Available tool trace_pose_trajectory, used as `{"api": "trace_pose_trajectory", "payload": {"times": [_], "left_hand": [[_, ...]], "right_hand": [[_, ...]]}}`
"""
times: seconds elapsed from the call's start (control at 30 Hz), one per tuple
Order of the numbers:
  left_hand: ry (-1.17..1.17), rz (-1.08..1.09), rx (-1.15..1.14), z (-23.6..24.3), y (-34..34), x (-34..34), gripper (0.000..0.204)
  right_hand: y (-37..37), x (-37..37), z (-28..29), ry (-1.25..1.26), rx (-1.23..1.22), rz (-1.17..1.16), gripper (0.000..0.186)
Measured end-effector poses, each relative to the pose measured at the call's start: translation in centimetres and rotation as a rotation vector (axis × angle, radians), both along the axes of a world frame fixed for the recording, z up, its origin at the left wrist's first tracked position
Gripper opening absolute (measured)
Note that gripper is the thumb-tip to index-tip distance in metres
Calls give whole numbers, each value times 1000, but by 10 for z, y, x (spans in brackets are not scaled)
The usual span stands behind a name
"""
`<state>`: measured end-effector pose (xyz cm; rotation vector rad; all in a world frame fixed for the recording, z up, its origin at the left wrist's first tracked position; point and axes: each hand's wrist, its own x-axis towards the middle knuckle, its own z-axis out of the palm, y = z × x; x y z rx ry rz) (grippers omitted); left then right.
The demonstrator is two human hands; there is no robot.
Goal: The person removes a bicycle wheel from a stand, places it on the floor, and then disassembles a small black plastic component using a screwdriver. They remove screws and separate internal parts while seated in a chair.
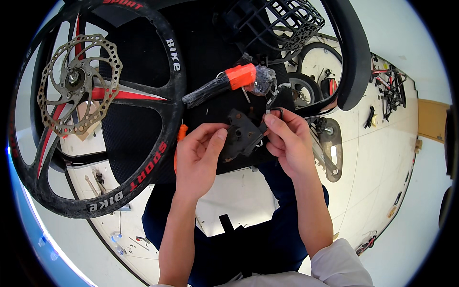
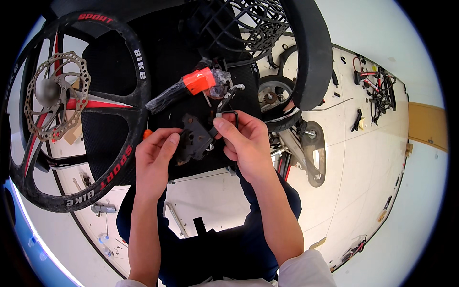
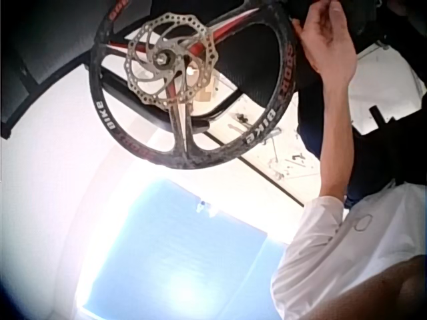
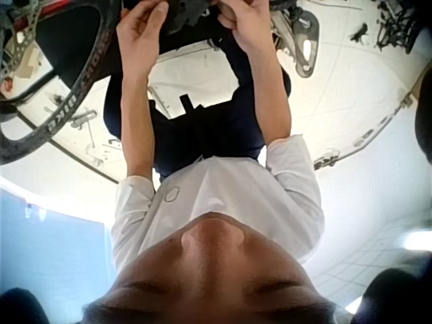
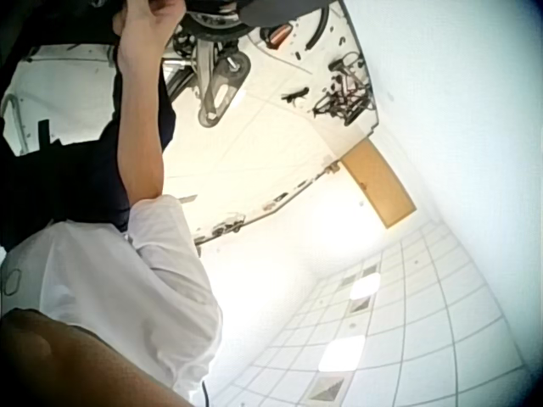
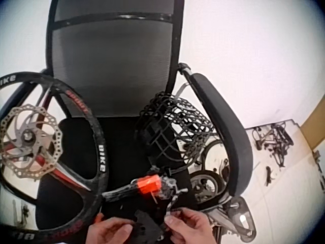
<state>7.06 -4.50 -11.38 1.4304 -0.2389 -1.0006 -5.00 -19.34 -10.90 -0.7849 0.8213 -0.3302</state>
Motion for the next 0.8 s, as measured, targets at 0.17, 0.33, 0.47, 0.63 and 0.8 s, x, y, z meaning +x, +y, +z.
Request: {"api": "trace_pose_trajectory", "payload": {"times": [0.17, 0.33, 0.47, 0.63, 0.8], "left_hand": [[-76, -9, 20, -5, -1, -3, 17], [-191, -14, 18, -3, -1, -3, 16], [-207, 26, -30, -4, -3, -5, 20], [-215, 34, -65, -10, -2, -7, 33], [-182, 52, -92, -15, 0, -5, 42]], "right_hand": [[-1, 0, 2, 39, -68, 39, 9], [3, 2, -1, 111, -430, 52, 11], [1, -8, -3, 73, -710, 140, 20], [1, -9, 1, 67, -957, 261, 32], [3, -6, 6, 23, -1026, 337, 26]]}}
